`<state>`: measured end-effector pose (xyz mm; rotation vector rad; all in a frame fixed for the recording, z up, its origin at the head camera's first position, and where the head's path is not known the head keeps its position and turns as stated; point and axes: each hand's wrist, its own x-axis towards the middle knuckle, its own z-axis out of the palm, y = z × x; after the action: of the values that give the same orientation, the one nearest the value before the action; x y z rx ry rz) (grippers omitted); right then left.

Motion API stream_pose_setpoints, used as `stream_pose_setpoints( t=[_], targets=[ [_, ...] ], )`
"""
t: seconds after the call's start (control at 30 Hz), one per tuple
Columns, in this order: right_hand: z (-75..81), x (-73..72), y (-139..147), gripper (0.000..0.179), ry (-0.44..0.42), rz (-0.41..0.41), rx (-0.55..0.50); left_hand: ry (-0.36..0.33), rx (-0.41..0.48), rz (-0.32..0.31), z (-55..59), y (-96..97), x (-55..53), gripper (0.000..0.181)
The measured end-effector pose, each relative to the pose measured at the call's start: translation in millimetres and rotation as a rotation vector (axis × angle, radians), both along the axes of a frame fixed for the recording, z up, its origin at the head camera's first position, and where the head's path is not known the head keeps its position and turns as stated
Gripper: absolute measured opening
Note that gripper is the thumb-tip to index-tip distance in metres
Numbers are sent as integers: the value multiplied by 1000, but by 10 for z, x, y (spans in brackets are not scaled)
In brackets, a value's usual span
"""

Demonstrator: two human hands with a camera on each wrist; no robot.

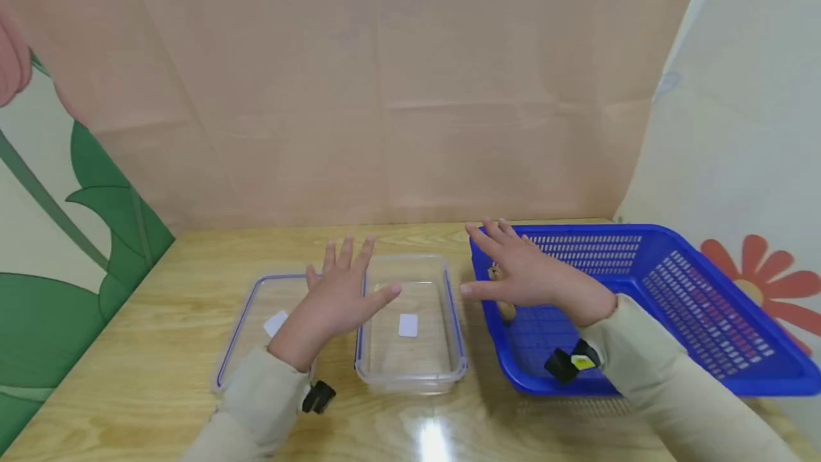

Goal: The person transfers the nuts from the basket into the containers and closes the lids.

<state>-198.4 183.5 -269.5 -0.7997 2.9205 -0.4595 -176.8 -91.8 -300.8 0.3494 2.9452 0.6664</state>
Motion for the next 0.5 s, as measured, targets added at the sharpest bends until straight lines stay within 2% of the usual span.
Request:
stream_pose_setpoints(
  t=[0.13,0.27,0.4,0.5],
  targets=[
    [-17,-190,247,81,39,158,-136,4,233,29,-211,-118,-11,78],
    [-82,-400,500,69,14,224,-252,15,479,129,-458,-176,2,67],
    [-205,-574,768,62,-44,220,-357,64,733,223,-668,-143,70,56],
    [-314,-656,965,60,-81,150,-379,90,871,277,-763,-81,139,50]
  ],
)
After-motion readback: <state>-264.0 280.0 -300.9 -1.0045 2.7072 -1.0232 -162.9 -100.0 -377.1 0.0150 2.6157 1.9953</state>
